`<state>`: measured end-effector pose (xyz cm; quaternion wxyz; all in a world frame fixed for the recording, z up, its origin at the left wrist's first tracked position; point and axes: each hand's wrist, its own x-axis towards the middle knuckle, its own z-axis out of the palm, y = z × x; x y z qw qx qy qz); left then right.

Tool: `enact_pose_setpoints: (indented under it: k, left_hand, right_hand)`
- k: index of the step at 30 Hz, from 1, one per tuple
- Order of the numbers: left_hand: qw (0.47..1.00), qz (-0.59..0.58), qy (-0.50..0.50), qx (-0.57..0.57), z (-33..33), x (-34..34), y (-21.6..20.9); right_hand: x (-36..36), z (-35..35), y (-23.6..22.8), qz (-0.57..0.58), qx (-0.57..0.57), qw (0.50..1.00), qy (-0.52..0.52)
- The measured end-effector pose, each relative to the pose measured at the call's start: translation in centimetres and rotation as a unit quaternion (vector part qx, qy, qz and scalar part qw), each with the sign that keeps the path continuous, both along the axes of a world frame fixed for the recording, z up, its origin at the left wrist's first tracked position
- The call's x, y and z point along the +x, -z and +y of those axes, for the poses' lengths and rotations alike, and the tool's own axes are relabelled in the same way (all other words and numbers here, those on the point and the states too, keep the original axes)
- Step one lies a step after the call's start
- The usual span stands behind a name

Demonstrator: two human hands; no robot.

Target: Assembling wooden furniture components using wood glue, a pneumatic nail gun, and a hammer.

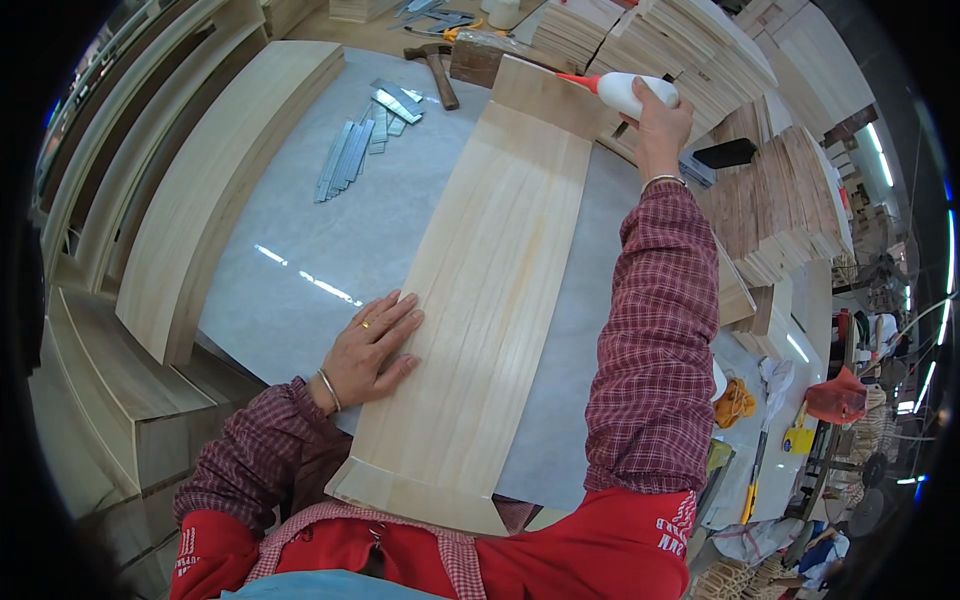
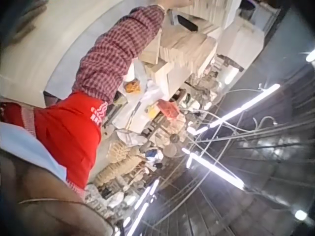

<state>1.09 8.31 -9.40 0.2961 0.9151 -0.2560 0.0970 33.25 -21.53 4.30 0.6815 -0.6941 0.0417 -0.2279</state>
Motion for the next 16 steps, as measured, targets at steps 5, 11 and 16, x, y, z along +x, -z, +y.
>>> enact_pose_setpoints:
  k: [5,11,16]
  left_hand:
    - [1.0,-0.001,-0.002,-0.003,0.0,0.0,0.2]
    - [1.0,0.0,0.001,0.0,-0.2,0.1,-0.1]
    - [1.0,0.002,0.002,0.004,-0.2,0.0,-0.3]
  right_hand:
    - [-0.5,-1.6,-0.1,0.002,-0.001,1.0,0.024]
    - [-1.0,-4.4,0.0,-0.002,0.007,0.999,0.038]
    - [-1.4,-6.1,0.1,0.0,0.008,0.997,0.071]
